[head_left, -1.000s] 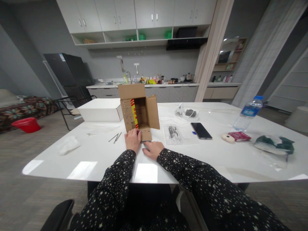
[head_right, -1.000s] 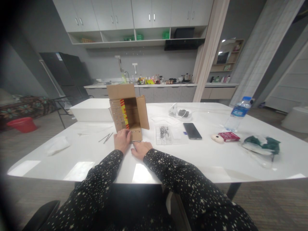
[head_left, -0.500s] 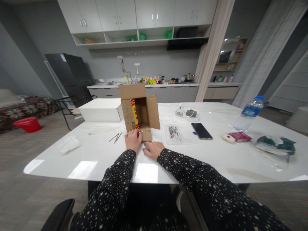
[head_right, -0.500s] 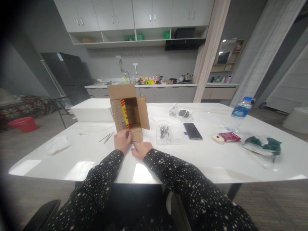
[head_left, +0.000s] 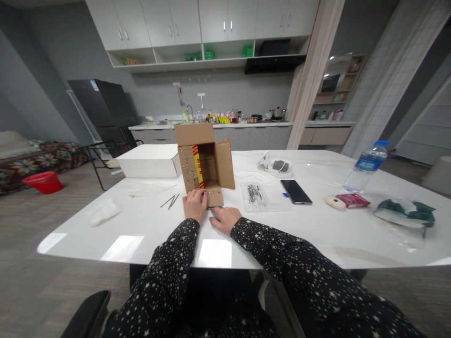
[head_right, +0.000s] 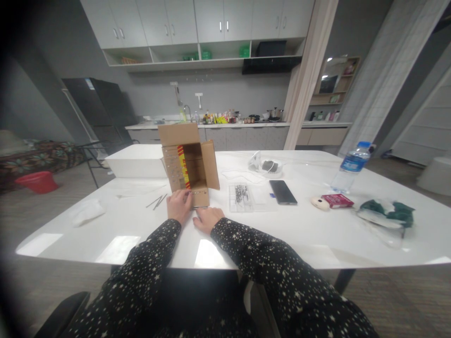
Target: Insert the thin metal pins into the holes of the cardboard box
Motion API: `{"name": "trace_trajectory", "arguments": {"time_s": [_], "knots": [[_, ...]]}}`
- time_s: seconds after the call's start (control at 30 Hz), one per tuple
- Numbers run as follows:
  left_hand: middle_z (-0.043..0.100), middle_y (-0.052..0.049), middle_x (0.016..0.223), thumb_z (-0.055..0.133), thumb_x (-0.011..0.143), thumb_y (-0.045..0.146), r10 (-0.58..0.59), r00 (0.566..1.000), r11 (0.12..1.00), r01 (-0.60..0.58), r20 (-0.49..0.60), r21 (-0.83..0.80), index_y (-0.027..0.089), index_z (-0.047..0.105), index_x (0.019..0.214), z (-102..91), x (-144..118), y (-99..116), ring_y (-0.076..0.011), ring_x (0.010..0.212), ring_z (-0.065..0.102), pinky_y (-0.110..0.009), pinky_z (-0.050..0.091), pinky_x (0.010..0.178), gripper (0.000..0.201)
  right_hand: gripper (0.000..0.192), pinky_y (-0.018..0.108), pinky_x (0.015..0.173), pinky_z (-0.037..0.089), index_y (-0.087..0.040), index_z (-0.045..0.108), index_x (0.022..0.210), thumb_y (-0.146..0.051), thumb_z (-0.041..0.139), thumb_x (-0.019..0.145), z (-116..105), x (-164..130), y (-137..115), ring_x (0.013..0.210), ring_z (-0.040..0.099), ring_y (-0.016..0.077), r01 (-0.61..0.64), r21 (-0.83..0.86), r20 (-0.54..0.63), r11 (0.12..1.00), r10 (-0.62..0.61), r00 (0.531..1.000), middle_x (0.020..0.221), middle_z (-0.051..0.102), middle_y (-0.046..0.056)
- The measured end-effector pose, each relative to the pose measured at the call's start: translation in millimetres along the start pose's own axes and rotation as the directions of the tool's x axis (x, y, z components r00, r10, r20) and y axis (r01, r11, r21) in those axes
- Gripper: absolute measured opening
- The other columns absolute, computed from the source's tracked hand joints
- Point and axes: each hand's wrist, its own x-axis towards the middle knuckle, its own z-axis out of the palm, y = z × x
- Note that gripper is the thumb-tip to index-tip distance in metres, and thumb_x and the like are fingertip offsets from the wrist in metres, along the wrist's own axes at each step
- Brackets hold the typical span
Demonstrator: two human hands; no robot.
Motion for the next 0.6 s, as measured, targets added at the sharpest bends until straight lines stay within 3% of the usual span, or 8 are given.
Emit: {"name": "trace_trajectory", "arguments": {"time_s": [0.4, 0.6], "knots": [[0.066, -0.005, 0.093, 0.045, 0.090, 0.030, 0.016, 0.996, 0.998, -0.021, -0.086, -0.056, 0.021, 0.062, 0.097, -8.0, 0.6, 5.3, -0.0193, 0.090, 0.058, -0.035, 0.033, 0.085, 0.021, 0.040, 0.032, 0.073, 0.041, -0.025, 0.056, 0.113, -0.047, 0.034, 0.089, -0.6, -0.7, -0.4, 0.089, 0.063, 0.0227, 0.009, 0.012, -0.011, 1.000, -0.009, 1.000, 0.103, 0.068, 0.007], [0.066, -0.006, 0.094, 0.045, 0.090, 0.029, 0.029, 0.998, 0.995, -0.034, -0.062, -0.093, 0.020, 0.063, 0.096, -13.9, -1.1, 11.0, -0.0195, 0.092, 0.058, -0.035, 0.035, 0.087, 0.021, 0.039, 0.031, 0.071, 0.041, -0.025, 0.057, 0.112, -0.047, 0.034, 0.089, 1.1, -0.1, 0.5, 0.087, 0.064, 0.0227, 0.008, 0.012, -0.025, 1.000, -0.008, 1.000, 0.101, 0.068, 0.007]]}}
